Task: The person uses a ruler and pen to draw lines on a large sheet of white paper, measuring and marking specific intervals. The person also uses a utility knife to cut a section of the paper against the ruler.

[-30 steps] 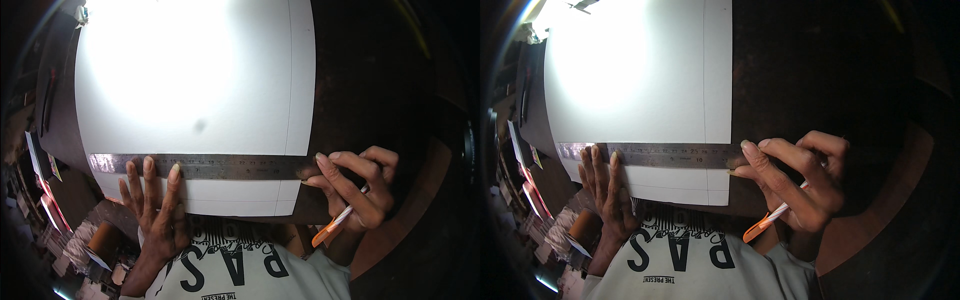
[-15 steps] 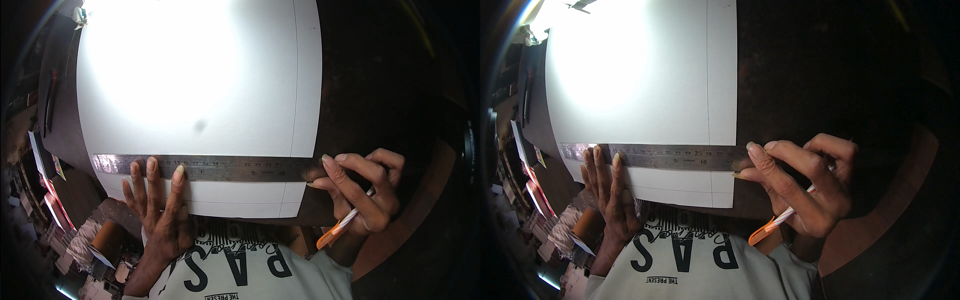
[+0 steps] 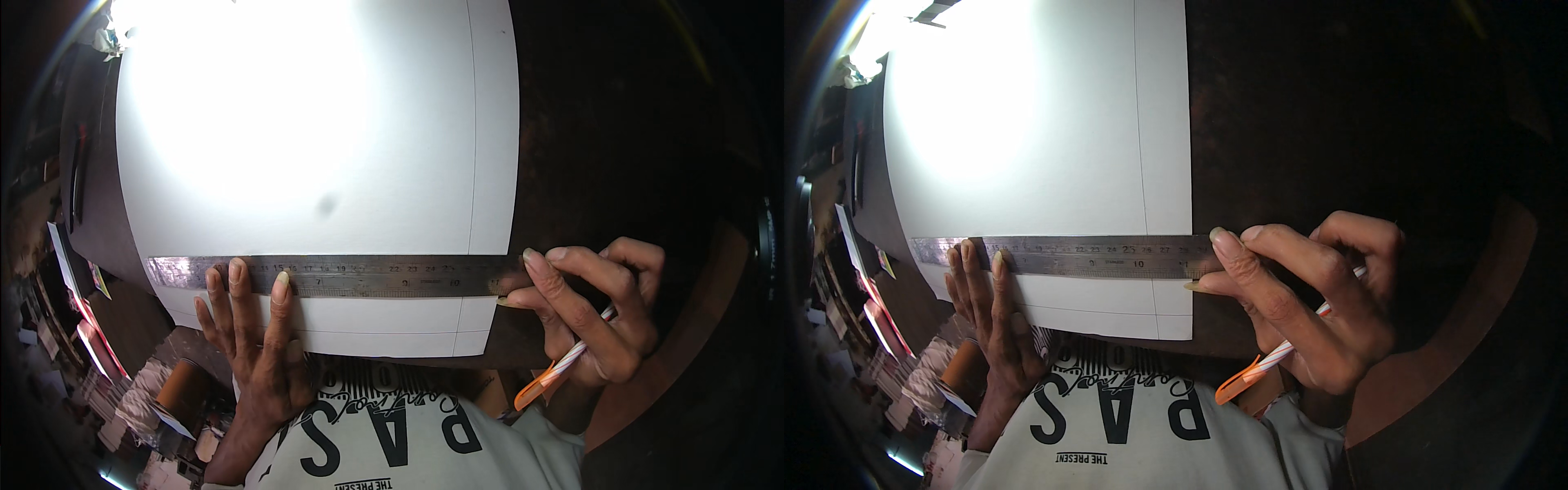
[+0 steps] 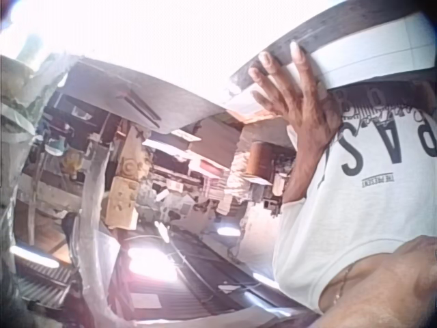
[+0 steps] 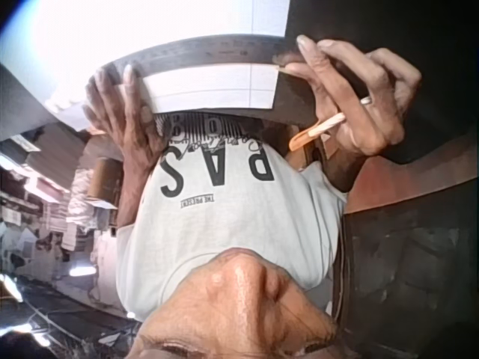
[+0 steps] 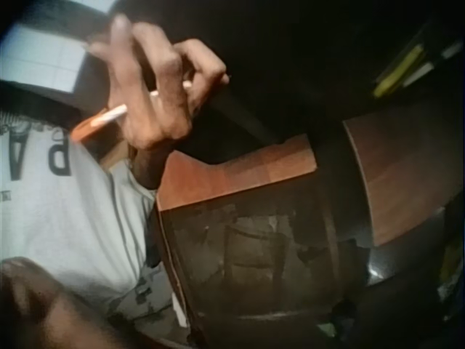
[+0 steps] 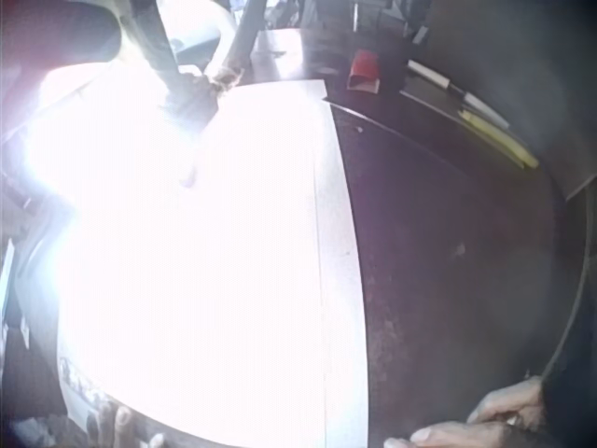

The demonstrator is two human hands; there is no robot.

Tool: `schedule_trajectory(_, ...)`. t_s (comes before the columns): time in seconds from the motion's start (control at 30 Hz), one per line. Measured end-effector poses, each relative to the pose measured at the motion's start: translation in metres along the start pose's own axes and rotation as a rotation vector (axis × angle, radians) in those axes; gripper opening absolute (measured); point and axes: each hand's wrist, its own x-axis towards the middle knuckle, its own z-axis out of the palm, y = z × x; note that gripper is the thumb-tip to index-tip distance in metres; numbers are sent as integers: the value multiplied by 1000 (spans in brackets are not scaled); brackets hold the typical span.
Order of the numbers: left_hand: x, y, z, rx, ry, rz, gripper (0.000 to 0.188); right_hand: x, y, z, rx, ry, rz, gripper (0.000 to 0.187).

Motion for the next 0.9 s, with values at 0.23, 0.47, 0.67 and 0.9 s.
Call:
schedule_trajectory(0.23, -1, -2, 2, -9, 15, 5, 52, -2, 1, -2, 5, -15, -9, 30)
schedule_trajectory(0.47, 1, -1, 0, 31, 40, 30, 49, 2, -1, -2, 10, -49, -13, 30)
schedule_trajectory(0.67, 2, -1, -5, 19, 29, 6, 43, 2, -3, -3, 1, -58, -12, 30)
schedule_trajectory(0.9, 4, -3, -11, 51, 6, 7, 44, 6, -7, -5, -18, -97, -9, 30)
